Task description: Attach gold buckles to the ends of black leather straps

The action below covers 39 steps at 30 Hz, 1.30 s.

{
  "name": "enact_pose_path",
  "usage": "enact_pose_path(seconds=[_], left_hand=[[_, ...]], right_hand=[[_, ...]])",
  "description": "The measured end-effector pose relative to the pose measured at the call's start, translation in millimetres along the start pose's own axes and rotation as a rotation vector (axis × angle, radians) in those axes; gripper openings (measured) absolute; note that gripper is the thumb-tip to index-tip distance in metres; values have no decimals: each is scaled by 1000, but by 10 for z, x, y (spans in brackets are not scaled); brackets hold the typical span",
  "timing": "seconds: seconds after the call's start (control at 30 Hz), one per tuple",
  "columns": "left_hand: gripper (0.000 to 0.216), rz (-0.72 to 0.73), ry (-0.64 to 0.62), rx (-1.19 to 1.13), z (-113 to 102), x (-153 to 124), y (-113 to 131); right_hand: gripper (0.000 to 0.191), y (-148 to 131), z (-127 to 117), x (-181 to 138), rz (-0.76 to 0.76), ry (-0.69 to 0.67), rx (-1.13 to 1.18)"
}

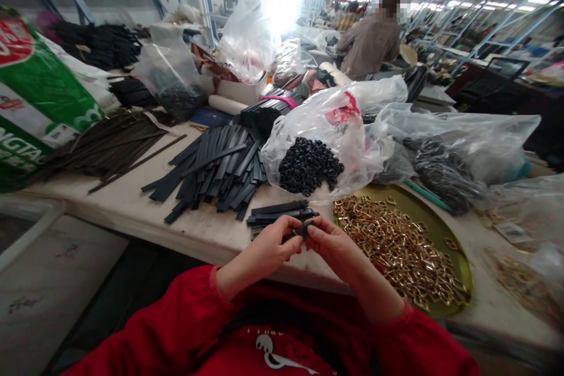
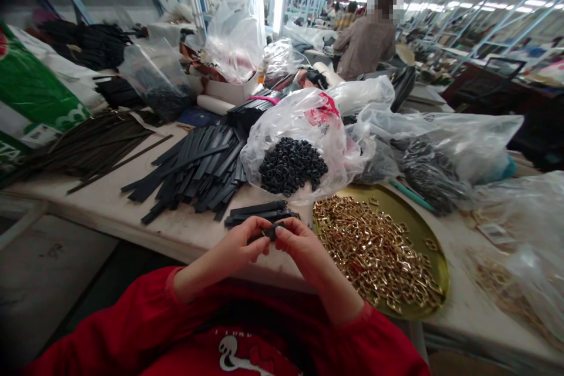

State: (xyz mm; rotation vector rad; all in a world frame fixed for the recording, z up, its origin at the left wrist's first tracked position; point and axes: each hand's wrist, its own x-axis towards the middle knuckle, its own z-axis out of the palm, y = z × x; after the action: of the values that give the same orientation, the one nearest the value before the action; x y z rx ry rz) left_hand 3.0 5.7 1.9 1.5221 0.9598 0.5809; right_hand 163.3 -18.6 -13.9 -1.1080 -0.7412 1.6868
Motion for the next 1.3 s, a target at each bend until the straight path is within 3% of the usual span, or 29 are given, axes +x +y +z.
enact_pose_path(seconds=[0.1,0.27,0.43,0.57,0.7,0.8,1.03,1.3], left_hand=[[27,18,18,-16,-9,-42,-52],[19,-8,40,-6,-32,-114,-64],[22,0,112,179,-20,-206,-7],[27,-18,119,367,-11,-264,-4],[24,-49,101,504,-8,-285,-31],[22,-52,66,423,4,-288,-45],[21,-87,19,92,39,-281,-134],[25,-264,-108,-143,11,-256,-189]], right_hand=[[21,99,45,-51,-44,28,-31],[29,155,107,-199,-158,47,-137],[28,179,148,-297,-47,63,-55],[38,268,164,-321,123,-30,81],[30,315,163,-343,61,-8,47],[31,320,166,-343,-84,51,-129],[22,384,100,-215,-325,361,-617],[13,369,-49,-204,-227,135,-696]])
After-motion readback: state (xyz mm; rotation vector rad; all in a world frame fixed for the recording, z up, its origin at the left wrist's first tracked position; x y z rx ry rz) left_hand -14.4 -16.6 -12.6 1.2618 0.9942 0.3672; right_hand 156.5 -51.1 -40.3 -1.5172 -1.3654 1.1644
